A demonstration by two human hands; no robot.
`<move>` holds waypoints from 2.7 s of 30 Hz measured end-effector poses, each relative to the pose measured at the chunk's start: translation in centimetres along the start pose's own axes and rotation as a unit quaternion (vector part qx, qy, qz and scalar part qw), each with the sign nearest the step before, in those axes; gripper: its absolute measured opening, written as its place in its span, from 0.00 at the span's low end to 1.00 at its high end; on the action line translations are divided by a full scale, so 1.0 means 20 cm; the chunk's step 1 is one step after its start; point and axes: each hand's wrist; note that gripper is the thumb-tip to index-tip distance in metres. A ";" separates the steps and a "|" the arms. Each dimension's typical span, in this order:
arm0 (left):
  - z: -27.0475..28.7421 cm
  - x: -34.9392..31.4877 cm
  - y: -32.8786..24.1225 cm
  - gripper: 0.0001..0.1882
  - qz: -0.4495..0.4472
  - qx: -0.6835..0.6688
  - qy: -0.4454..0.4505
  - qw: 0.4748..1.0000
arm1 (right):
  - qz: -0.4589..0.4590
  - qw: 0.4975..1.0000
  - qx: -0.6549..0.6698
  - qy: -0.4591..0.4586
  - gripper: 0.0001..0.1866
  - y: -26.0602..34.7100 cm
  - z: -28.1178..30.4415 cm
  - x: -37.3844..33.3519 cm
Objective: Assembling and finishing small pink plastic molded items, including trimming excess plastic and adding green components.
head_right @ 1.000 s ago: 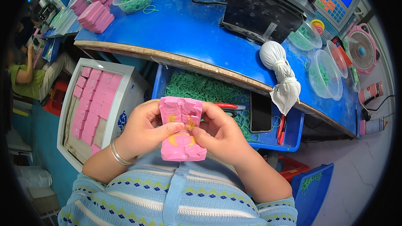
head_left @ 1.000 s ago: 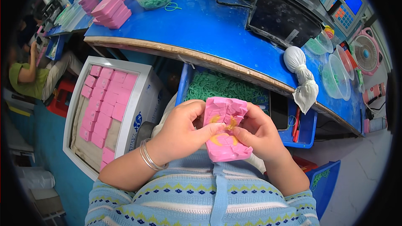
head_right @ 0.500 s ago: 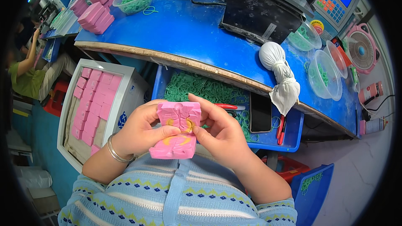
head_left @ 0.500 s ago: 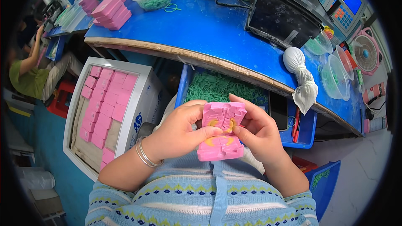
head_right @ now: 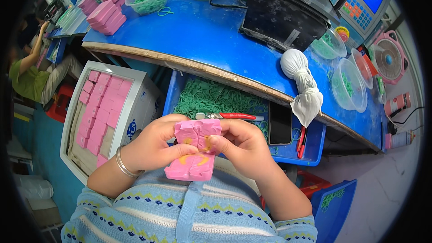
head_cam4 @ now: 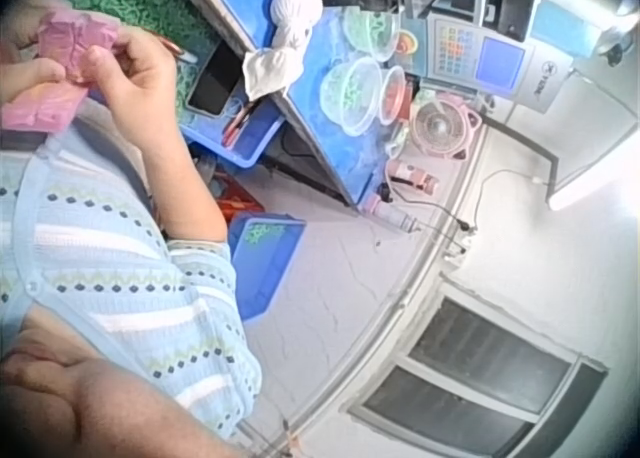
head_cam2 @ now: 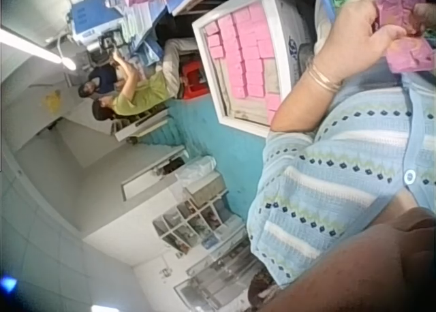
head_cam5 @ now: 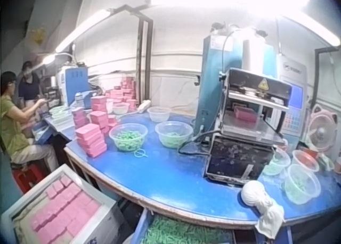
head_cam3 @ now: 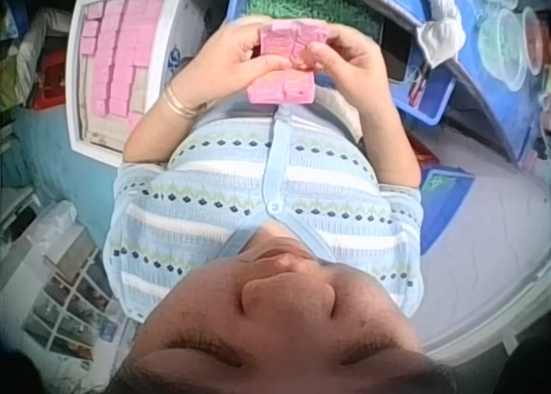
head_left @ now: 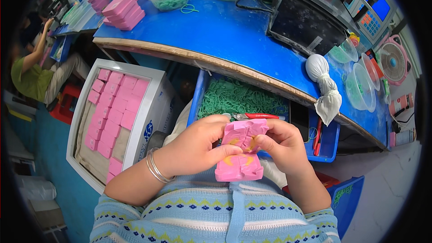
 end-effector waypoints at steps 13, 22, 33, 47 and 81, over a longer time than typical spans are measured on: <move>-0.08 0.01 0.02 0.08 0.046 -0.116 -0.105 0.987 | 0.039 0.999 -0.018 -0.009 0.09 -0.02 -0.01 0.02; -0.07 0.02 0.03 0.12 0.033 -0.192 -0.113 0.974 | 0.067 0.996 -0.050 0.002 0.09 -0.03 -0.01 0.02; -0.11 0.04 0.02 0.18 0.176 -0.468 -0.006 0.866 | 0.011 0.999 -0.024 -0.027 0.10 -0.04 0.03 0.04; -0.08 0.04 0.03 0.15 -0.040 0.055 -0.173 0.983 | 0.095 0.975 -0.187 -0.079 0.13 -0.04 -0.03 0.01; -0.03 0.06 0.07 0.26 0.035 -0.299 -0.013 0.953 | 0.008 0.986 0.160 0.045 0.17 -0.05 0.09 0.10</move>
Point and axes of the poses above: each hand's wrist, its own x-axis towards the middle knuckle, its own z-axis out of the back of the hand, y = z × x, and after that the axes turned 12 degrees about x, right-handed
